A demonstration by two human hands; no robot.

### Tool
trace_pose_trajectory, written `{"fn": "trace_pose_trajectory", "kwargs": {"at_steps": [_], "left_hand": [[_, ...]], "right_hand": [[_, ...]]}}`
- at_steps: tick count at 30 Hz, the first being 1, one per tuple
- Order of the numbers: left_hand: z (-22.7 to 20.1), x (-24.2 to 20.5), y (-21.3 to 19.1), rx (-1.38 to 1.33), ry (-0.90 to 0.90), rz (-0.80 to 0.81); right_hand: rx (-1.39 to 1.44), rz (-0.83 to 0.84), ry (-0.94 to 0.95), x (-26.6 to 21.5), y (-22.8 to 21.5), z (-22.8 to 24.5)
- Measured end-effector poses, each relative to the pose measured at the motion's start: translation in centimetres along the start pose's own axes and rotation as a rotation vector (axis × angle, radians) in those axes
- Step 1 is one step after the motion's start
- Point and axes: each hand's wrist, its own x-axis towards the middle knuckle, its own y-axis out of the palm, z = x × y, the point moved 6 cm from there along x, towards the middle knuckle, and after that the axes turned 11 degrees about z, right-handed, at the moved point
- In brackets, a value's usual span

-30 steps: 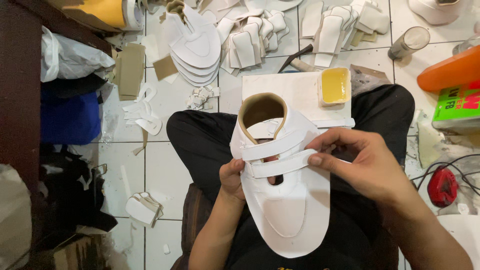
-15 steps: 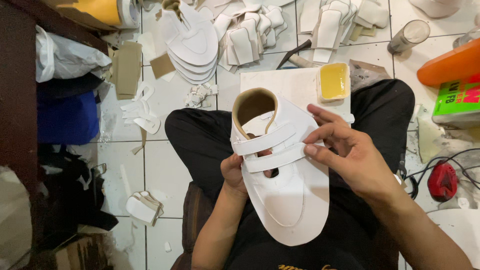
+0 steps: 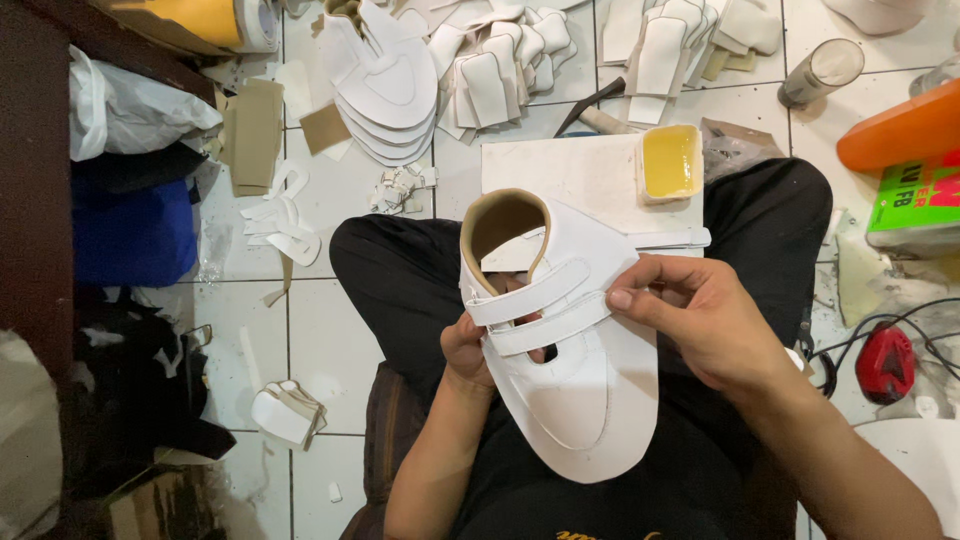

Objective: The person sits on the floor and assembles white slip-on shoes by attaching white straps to the upper part. They handle the shoe and straps by hand, pressing the straps into place and adjusting them. The person works on multiple shoes, picking them up from a pile and placing finished ones aside.

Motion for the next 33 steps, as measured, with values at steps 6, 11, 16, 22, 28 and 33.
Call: {"fn": "trace_pose_trajectory", "kwargs": {"at_steps": [6,11,16,22,28,33], "left_hand": [[0.0,-0.1,-1.4,0.033,0.049,-0.058],[-0.5,0.2,0.8,0.004,-0.030,0.025],[-2.7,2.9,5.7,0.424,-0.060,-0.047],[-2.9,7.5,15.9,1.594,-0.379,0.114],[1.8,7.5,12.5,1.286,-0.953,0.156],[3.8,2.2,7.3,0.724,-0.609,-0.229]], "right_hand": [[-0.097,-0.076,-0.079,-0.8,-1.0,1.0],[-0.426,-0.018,-0.248,-2.4,0.4,5.9],[-0.751,0.206,-0.284,-2.4,1.1,10.8],[-1.030,0.857,-0.070,-1.3,3.5,10.5],[-1.217,1.018,0.119,-0.6,3.3,9.6],[-1.224,0.692,-0.512,-3.4,4.8,9.5]]}}
